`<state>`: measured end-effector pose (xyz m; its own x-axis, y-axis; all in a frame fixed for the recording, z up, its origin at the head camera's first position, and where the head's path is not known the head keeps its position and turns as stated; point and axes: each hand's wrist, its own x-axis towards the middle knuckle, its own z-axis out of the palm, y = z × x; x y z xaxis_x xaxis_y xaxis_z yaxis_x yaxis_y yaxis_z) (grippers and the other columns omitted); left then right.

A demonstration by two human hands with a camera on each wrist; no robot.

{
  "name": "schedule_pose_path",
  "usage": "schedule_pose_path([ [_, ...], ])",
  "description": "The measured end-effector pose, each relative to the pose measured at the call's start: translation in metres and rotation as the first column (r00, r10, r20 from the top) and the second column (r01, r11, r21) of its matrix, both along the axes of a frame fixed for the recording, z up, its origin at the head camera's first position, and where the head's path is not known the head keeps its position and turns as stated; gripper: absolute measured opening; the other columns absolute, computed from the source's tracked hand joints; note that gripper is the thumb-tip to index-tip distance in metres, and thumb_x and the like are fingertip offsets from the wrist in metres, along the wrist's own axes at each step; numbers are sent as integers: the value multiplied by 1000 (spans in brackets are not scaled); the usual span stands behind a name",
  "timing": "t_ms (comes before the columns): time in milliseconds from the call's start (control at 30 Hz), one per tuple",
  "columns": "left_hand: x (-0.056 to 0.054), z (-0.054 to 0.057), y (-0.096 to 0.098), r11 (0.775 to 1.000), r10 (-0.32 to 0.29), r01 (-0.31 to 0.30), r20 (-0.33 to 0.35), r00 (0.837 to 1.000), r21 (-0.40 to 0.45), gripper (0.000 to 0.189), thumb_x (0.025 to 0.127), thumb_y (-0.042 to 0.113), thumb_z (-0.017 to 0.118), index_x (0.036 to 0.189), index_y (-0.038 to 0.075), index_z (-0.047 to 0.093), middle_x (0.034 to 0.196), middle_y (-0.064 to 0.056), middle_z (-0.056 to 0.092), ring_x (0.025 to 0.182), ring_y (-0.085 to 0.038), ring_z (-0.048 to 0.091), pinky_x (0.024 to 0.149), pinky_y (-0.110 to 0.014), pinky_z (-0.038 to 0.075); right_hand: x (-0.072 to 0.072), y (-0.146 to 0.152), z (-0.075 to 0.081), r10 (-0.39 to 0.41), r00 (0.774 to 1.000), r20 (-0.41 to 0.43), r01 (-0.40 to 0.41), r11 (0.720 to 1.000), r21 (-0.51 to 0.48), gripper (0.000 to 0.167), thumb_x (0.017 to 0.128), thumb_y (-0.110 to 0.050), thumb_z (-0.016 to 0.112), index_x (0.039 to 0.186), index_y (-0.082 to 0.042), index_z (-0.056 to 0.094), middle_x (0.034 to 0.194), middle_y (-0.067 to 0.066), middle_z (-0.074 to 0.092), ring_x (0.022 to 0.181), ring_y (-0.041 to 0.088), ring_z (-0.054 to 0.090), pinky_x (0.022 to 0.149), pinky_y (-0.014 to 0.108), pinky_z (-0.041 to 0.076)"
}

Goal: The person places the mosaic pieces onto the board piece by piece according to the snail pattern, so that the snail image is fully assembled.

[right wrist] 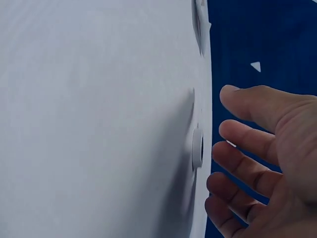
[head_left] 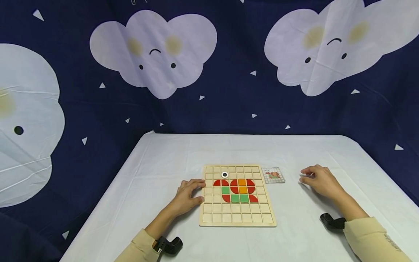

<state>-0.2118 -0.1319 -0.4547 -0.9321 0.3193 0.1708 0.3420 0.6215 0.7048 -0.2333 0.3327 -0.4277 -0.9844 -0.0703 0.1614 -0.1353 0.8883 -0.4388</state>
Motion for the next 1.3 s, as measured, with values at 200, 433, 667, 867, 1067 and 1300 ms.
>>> schedule_pose_path([
  [200,0,0,0,1000,-4,4,-3,1000,-1,40,77,12,73,117,11,64,132,2,57,105,-15,40,86,-35,26,2,10,-4,-3,1000,7,2,1000,19,35,82,-22,68,107,2,66,98,22,63,90,34,51,74,44,38],
  [433,0,1,0,1000,-5,5,-3,1000,-2,40,77,12,73,117,10,64,132,2,56,104,-15,40,85,-35,26,4,18,-8,13,1000,5,-13,1000,26,33,81,-20,69,105,3,67,100,25,65,92,39,52,76,48,37],
  [667,0,1,0,1000,0,0,5,1000,0,40,78,12,73,117,10,64,132,2,56,105,-15,40,85,-35,26,4,19,-9,15,1000,5,-15,1000,27,32,80,-18,69,103,3,68,96,24,66,91,39,51,75,46,37],
  [867,0,1,0,1000,1,-1,5,1000,7,40,77,12,73,116,10,64,132,2,57,105,-15,40,85,-35,26,5,20,-11,21,999,-24,-20,999,34,29,79,-17,70,100,3,68,93,21,66,90,37,52,73,43,35],
  [1067,0,0,0,1000,-5,5,-7,1000,-2,40,77,12,73,116,11,64,132,2,57,104,-15,40,85,-35,26,5,17,-9,20,999,-31,-18,999,39,28,79,-17,70,99,2,68,89,18,65,86,33,51,71,39,34],
  [1300,0,1,0,1000,-5,5,-7,1000,2,40,77,12,73,116,11,64,132,2,57,103,-14,40,85,-35,26,3,-2,3,32,998,-48,-32,999,12,26,80,-17,69,101,-2,69,94,17,63,89,30,49,71,35,34],
])
